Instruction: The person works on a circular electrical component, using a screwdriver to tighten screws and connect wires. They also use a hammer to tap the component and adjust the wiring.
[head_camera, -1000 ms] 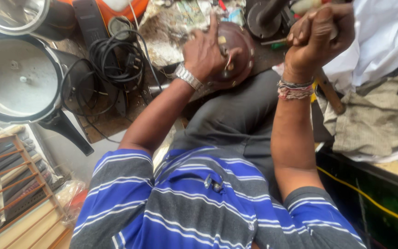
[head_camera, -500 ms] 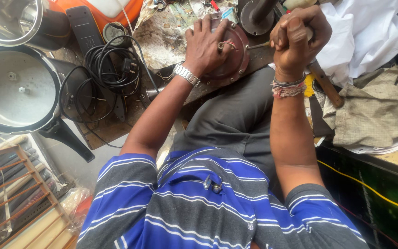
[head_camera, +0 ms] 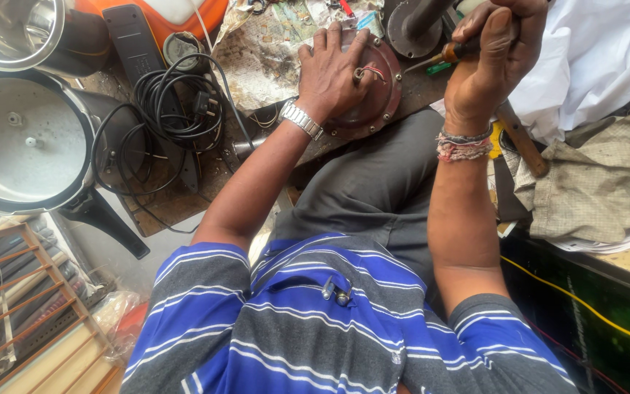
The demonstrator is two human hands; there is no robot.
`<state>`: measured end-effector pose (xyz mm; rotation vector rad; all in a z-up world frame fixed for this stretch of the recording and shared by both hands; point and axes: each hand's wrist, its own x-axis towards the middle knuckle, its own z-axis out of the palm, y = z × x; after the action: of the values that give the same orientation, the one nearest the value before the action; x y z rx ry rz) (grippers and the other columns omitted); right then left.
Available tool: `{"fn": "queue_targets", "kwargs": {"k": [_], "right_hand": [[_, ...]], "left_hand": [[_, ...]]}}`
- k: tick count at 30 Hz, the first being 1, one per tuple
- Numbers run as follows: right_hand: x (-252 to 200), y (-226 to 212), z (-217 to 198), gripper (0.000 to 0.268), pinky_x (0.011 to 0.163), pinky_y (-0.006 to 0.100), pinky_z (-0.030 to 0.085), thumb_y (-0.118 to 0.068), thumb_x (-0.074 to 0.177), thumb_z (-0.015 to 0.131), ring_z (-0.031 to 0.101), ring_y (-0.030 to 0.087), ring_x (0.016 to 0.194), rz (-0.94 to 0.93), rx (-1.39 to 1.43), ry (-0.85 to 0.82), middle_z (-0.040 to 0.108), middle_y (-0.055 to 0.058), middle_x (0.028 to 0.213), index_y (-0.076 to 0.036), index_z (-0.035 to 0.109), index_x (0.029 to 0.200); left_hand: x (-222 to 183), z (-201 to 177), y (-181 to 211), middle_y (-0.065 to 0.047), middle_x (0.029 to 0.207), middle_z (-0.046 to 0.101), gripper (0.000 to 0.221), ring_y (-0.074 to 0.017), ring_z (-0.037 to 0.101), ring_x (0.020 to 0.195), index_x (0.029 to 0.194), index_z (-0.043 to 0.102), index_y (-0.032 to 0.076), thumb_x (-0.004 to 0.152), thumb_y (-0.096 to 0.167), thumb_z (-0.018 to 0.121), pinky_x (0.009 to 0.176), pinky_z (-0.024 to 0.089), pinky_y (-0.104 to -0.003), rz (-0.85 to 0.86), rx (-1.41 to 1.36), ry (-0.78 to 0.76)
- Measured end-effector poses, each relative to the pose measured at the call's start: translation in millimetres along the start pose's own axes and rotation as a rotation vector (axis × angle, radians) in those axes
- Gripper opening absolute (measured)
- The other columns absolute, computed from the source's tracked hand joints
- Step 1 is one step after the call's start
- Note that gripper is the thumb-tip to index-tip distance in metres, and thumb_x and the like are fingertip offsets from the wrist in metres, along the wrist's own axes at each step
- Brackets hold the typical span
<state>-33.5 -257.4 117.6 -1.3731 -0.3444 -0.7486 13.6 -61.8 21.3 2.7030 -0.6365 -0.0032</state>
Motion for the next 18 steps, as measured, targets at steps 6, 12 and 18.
{"fn": "queue_targets", "kwargs": {"k": [6, 12, 18], "right_hand": [[-3.1, -0.8, 0.9, 0.024, 0.067, 0.029, 0.047, -0.030, 0.114, 0.060, 0.054, 0.016, 0.067, -0.003, -0.021, 0.030, 0.055, 0.007, 0.076, -0.006, 0.063, 0.118], [-2.3, 2.7, -1.4, 0.024, 0.067, 0.028, 0.048, -0.029, 0.114, 0.061, 0.056, 0.015, 0.068, -0.014, -0.001, 0.044, 0.058, 0.007, 0.076, -0.006, 0.063, 0.118], [-6.3, 3.1, -4.4, 0.025, 0.067, 0.028, 0.047, -0.029, 0.114, 0.061, 0.055, 0.015, 0.067, -0.008, 0.010, 0.061, 0.057, 0.007, 0.076, -0.005, 0.064, 0.118]], "left_hand": [[1.3, -0.7, 0.6, -0.028, 0.151, 0.041, 0.070, -0.0439, 0.041, 0.135, 0.153, 0.042, 0.024, 0.091, 0.052, 0.059, 0.097, 0.035, -0.062, 0.001, -0.002, 0.003], [2.9, -4.3, 1.5, -0.028, 0.152, 0.041, 0.068, -0.0431, 0.042, 0.136, 0.154, 0.041, 0.025, 0.093, 0.051, 0.057, 0.098, 0.035, -0.060, -0.022, -0.021, -0.060], [2.1, -3.4, 1.9, -0.029, 0.152, 0.040, 0.070, -0.0443, 0.040, 0.137, 0.153, 0.041, 0.024, 0.091, 0.051, 0.059, 0.099, 0.034, -0.062, -0.020, -0.010, -0.042]]}}
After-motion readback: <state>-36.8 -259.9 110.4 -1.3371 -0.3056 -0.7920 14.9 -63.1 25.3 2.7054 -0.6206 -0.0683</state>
